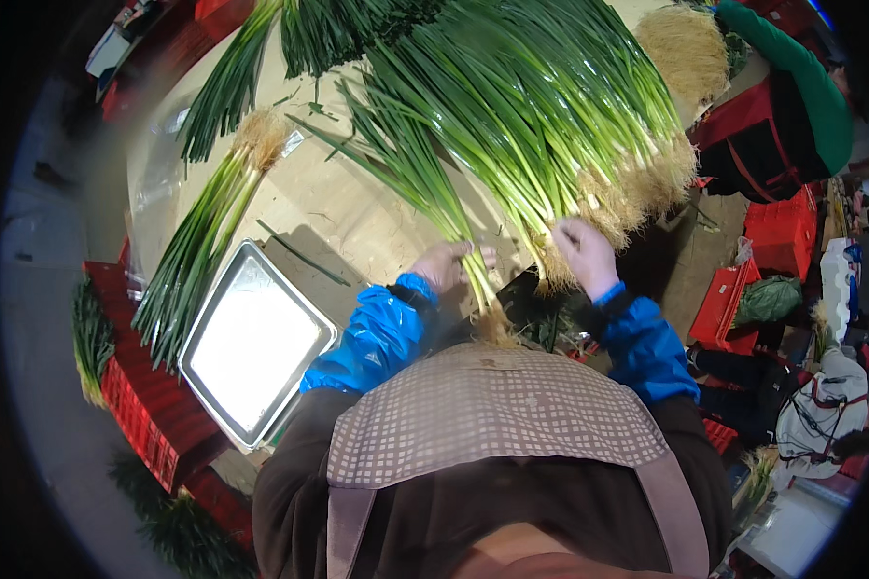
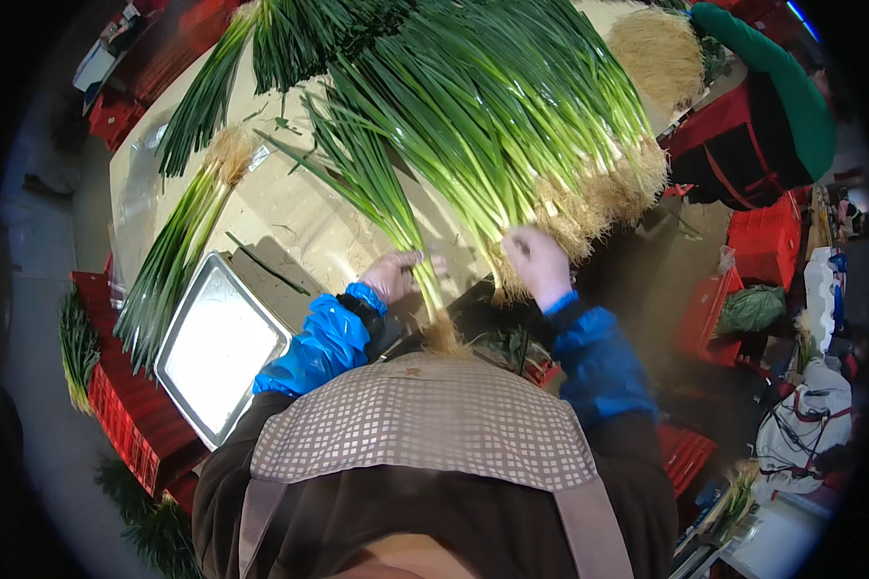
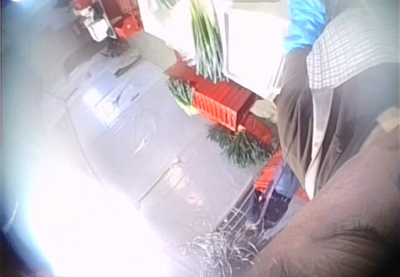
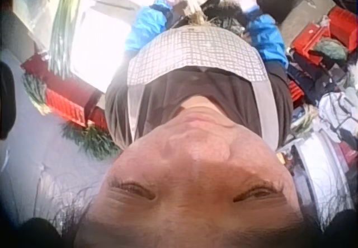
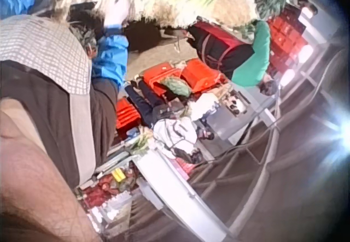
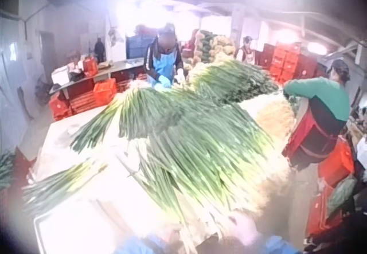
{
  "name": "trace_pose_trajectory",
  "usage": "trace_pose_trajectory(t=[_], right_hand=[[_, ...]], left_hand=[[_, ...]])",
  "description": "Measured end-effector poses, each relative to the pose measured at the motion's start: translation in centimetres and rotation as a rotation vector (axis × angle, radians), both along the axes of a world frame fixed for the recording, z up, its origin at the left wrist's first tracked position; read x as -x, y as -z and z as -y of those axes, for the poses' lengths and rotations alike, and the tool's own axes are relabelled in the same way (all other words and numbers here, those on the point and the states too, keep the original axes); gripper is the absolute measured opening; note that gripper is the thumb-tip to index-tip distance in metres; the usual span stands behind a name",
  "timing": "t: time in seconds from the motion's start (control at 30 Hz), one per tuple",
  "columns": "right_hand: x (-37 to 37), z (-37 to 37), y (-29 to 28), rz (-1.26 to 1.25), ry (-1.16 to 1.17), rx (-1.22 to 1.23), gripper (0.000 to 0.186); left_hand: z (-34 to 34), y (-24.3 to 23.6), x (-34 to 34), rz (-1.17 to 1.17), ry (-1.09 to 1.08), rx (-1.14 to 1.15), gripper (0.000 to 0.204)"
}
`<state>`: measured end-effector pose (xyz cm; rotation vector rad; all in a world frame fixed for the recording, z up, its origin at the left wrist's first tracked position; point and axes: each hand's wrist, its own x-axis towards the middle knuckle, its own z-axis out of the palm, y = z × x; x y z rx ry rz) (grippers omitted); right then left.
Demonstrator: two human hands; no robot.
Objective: The person gathers bunches of green onions, places them on a digital scale, wraps them in plastic, and puts them into red crates. The process is repeated multiple times.
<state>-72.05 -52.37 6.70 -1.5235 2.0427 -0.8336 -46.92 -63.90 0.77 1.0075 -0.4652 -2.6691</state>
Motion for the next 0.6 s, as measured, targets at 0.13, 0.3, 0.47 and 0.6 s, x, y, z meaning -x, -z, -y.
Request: trace_pose_trajectory(t=[0.13, 0.3, 0.47, 0.6], right_hand=[[1.0, 6.5, 1.5, -0.473, 0.098, -0.325, 0.036], [-0.4, 7.2, 2.2, -0.288, 0.078, -0.019, 0.034], [-2.3, 8.3, 3.0, -0.573, -0.064, -0.238, 0.037], [-1.8, 10.0, 1.6, -0.413, -0.12, -0.4, 0.034]], left_hand=[[-2.6, 0.8, 0.1, -0.133, 0.189, 0.011, 0.044], [-3.6, 0.9, 0.4, -0.061, 0.176, 0.078, 0.044], [-2.1, 1.0, 2.5, 0.023, -0.069, 0.09, 0.047], [-1.8, 1.0, 3.3, 0.03, -0.122, 0.114, 0.045]])
